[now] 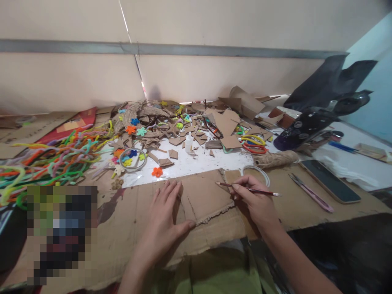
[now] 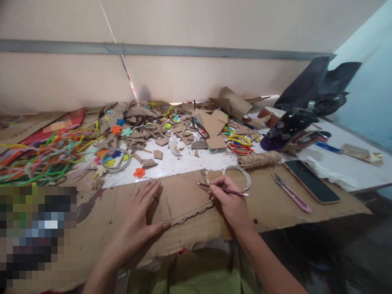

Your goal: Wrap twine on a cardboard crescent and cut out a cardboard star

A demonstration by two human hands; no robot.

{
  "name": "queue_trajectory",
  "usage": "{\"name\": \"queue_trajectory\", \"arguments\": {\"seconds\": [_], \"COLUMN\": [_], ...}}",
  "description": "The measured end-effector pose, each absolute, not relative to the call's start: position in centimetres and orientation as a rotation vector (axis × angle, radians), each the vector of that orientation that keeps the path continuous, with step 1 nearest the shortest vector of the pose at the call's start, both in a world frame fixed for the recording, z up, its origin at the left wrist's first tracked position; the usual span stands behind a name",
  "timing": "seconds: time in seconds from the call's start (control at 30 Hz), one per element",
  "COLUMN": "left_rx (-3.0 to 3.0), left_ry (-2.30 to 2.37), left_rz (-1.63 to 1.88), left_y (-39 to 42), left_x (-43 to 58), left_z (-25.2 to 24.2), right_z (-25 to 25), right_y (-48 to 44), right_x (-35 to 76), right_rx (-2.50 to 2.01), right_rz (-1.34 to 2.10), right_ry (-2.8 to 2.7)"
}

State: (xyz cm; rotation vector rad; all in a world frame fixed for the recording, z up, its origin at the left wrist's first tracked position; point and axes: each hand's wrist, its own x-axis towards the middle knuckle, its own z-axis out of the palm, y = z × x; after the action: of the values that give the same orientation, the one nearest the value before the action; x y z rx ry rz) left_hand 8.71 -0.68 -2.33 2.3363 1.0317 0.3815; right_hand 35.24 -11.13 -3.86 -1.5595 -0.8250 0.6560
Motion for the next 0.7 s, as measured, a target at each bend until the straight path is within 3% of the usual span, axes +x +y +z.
{"name": "queue_trajectory", "arguments": {"seconds": [0.7], "left_rx": [2.330], "left_ry": [1.035], "left_rz": [0.320], "left_y": [-0.6], "left_x": [9.0], "left_z": [-1.7], "right_z": [-3.0], "right_y": [-12.7], "right_x": [33.2], "right_rx": [-1.514], "right_rz": [0.811], "right_ry": [-0.803]}}
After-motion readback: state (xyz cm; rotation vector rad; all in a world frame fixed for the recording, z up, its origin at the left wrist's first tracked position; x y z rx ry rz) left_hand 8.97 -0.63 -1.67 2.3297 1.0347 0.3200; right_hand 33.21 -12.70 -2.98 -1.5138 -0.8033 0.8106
